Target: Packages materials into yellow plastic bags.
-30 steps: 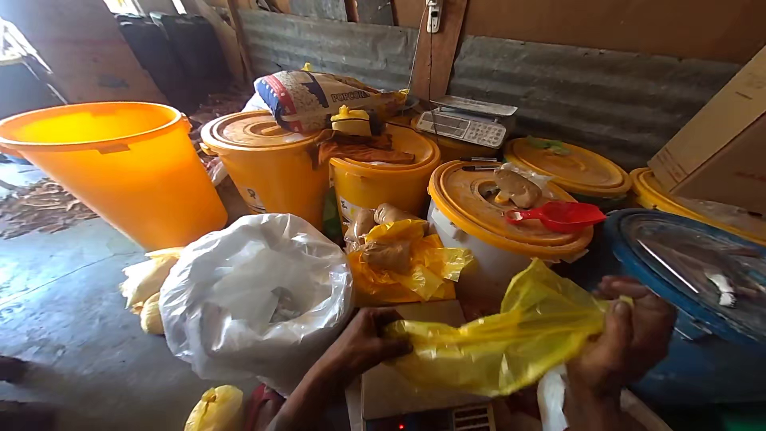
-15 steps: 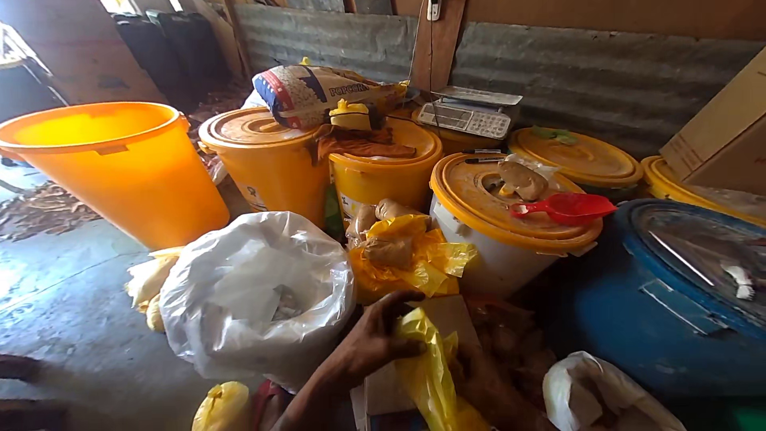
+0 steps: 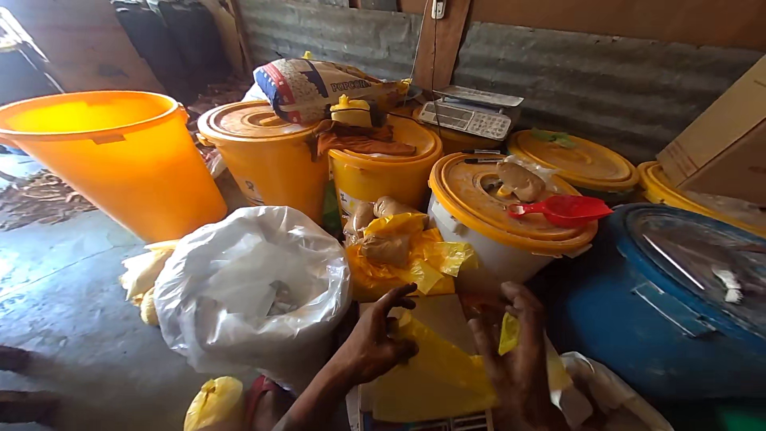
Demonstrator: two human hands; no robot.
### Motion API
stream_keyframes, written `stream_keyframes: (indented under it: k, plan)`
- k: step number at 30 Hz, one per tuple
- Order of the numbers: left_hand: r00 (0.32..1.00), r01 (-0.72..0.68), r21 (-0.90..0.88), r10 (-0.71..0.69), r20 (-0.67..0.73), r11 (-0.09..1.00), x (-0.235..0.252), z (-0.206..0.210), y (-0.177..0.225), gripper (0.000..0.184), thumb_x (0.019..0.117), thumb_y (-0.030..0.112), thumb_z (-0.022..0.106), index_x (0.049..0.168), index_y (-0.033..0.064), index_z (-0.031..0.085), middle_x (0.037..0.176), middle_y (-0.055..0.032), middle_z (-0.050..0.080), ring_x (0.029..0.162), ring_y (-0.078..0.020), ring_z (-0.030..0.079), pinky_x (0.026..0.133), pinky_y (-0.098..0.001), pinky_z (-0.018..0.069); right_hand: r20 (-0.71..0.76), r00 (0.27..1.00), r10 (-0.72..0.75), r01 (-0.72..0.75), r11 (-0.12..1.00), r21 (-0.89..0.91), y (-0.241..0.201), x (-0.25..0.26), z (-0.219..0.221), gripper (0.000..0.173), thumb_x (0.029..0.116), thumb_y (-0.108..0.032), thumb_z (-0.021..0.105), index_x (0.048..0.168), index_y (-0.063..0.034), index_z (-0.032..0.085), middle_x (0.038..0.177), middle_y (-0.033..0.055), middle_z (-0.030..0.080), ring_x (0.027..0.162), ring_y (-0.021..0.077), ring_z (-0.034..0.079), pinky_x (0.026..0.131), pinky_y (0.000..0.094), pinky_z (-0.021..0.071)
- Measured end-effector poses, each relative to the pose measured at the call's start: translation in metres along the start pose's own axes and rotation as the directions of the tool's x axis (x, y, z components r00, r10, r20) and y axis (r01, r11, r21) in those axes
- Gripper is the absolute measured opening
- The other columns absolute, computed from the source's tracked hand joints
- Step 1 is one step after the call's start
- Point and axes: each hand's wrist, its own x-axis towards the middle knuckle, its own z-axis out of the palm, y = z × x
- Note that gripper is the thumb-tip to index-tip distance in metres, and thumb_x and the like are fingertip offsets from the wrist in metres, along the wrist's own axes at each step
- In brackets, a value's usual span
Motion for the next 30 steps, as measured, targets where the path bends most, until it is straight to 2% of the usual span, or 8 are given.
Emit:
stream_keyframes:
  k: [3,6,12,15,18,21,26,30]
  plan:
    - [0.997,-0.054,-0.026,0.055,0.046,0.998,0.0,0.006,0.002,0.1,0.0741,-0.004,0.079,0.16,0.0157,0.032,0.149,-0.0075,0.051,0.103,-0.02,0.071,0.074,-0.0364,0.0657,0.292,0.952,0.094,-0.136,0.983,0.125,-0.016,-0.019,0.014,0.079,0.0914,-0.049,0.073,0.147,0.002,0.047,0.134,0.0159,0.063,0.122,0.0215,0.062,0.102,0.0428,0.054]
    - [0.994,-0.096,-0.063,0.099,0.038,0.993,-0.001,0.007,0.007,0.109,0.0726,-0.006,0.081,0.163,0.0155,0.024,0.161,-0.0094,0.038,0.106,-0.0224,0.072,0.075,-0.0384,0.0673,0.64,0.706,0.302,-0.557,0.795,0.24,-0.017,-0.018,0.018,0.068,0.0879,-0.025,0.08,0.144,-0.0027,0.048,0.103,0.0061,0.074,0.091,0.0123,0.073,0.084,0.0311,0.0619]
    - [0.94,0.249,-0.077,-0.26,-0.222,0.966,-0.001,0.01,0.007,0.105,0.078,0.022,0.089,0.16,0.0147,0.024,0.149,-0.0161,0.048,0.096,-0.0224,0.074,0.072,-0.0374,0.0656,0.387,0.866,0.316,-0.458,0.81,0.366,-0.016,-0.016,0.021,0.052,0.0833,-0.003,0.075,0.132,-0.001,0.057,0.101,0.0052,0.072,0.087,0.0113,0.072,0.076,0.024,0.0626]
    - [0.917,0.369,-0.067,-0.374,-0.135,0.927,0.0,0.009,-0.001,0.049,0.0959,0.042,0.07,0.126,0.0061,0.058,0.109,-0.0103,0.066,0.087,-0.0183,0.069,0.069,-0.036,0.0597,0.316,0.894,0.318,-0.417,0.849,0.326,-0.014,-0.02,0.025,0.051,0.0833,-0.003,0.074,0.131,-0.0015,0.058,0.104,0.0057,0.071,0.086,0.0114,0.071,0.075,0.0238,0.0626]
    - [0.969,0.248,-0.065,-0.249,-0.002,0.967,0.001,0.011,-0.004,0.03,0.1076,0.032,0.053,0.097,0.0087,0.069,0.083,-0.0003,0.065,0.073,-0.0083,0.063,0.065,-0.0257,0.0541,0.327,0.874,0.359,-0.442,0.867,0.229,-0.012,-0.02,0.026,0.053,0.0833,-0.007,0.076,0.133,-0.0041,0.058,0.107,0.0049,0.07,0.085,0.0105,0.07,0.074,0.0237,0.0618]
    - [0.994,0.107,0.055,-0.108,0.022,0.993,0.002,0.009,-0.008,0.019,0.104,0.021,0.058,0.103,0.0058,0.07,0.085,0.0005,0.067,0.073,-0.0063,0.064,0.068,-0.0247,0.0564,0.367,0.843,0.392,-0.479,0.858,0.184,-0.011,-0.018,0.025,0.058,0.0816,-0.009,0.078,0.135,-0.0065,0.057,0.106,0.0025,0.071,0.082,0.0098,0.07,0.071,0.0243,0.0619]
    - [0.992,0.128,0.15,-0.125,-0.026,0.98,0.005,0.006,-0.012,0.034,0.1016,0.038,0.062,0.081,0.0112,0.067,0.064,0.0051,0.055,0.057,-0.0046,0.053,0.056,-0.0247,0.0444,0.392,0.845,0.365,-0.484,0.833,0.268,-0.015,-0.009,0.017,0.062,0.0798,-0.007,0.079,0.136,-0.0042,0.054,0.106,0.0035,0.071,0.077,0.012,0.071,0.065,0.0242,0.0621]
    - [0.998,0.056,0.001,-0.056,-0.005,0.998,0.005,0.006,-0.016,0.018,0.0971,0.017,0.068,0.11,0.0053,0.07,0.086,-0.0004,0.069,0.075,-0.0077,0.066,0.071,-0.0255,0.0569,0.514,0.767,0.383,-0.563,0.786,0.255,-0.013,-0.002,0.006,0.058,0.0917,-0.03,0.074,0.138,-0.003,0.053,0.109,0.0057,0.072,0.091,0.0116,0.072,0.079,0.0268,0.0613]
